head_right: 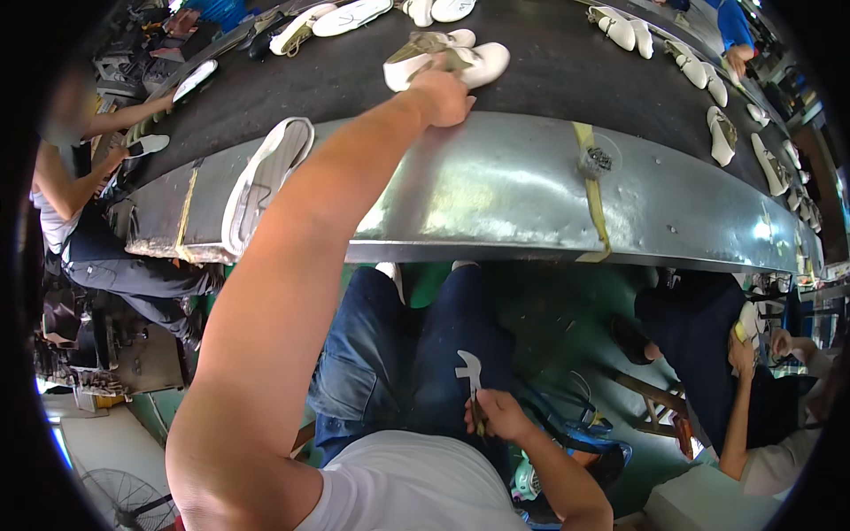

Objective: Trimming excess material from shoe uppers using specialized pliers/cutters at an assembly line.

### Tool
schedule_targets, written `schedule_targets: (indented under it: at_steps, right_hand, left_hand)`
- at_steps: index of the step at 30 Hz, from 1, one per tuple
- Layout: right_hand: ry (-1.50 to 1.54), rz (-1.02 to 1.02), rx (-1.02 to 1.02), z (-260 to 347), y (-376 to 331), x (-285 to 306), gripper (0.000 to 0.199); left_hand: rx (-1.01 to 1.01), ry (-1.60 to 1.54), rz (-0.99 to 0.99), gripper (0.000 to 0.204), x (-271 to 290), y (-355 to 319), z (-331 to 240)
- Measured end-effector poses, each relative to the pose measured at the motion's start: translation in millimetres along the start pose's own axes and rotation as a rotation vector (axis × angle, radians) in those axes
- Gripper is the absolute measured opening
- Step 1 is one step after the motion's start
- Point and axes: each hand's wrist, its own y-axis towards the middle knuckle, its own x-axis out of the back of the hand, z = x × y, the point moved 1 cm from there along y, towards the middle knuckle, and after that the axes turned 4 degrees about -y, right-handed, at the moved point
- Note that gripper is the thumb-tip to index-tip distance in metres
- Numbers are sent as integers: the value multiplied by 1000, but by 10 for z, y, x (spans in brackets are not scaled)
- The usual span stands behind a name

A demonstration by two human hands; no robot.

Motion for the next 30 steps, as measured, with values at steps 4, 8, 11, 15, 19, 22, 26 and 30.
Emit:
schedule_targets:
  at_steps: [4, 8, 11, 15, 19, 22, 26, 30]
  right_hand:
    - [23, -45, 26, -65, -18, 17, 50]
    - [-35, 2, 1, 12, 66, 72, 51]
    - [-83, 19, 6, 4, 98, 72, 51]
    - [-92, -42, 9, -56, 63, -12, 53]
    - [-23, -130, -40, -70, 12, -118, 47]
    - [-315, -115, 27, 36, -92, -187, 23]
    - [-199, -160, 216, 271, -392, -471, 28]
    - [-512, -171, 275, 491, -480, -681, 32]
  left_hand:
    - [-56, -435, 100, 31, 460, -211, 222]
    - [358, -167, 160, 57, 629, -1080, 985]
    - [561, -148, 669, 68, 395, -1662, 1811]
    - [711, -866, 367, 56, 428, -2061, 1908]
    - [745, -1887, 157, 56, 953, -2709, 1157]
    - [660, -2122, -162, 53, 971, -3441, 65]
    - [693, -2191, -239, 68, 664, -4070, -1318]
    - [607, -2261, -124, 66, 273, -4284, -1757]
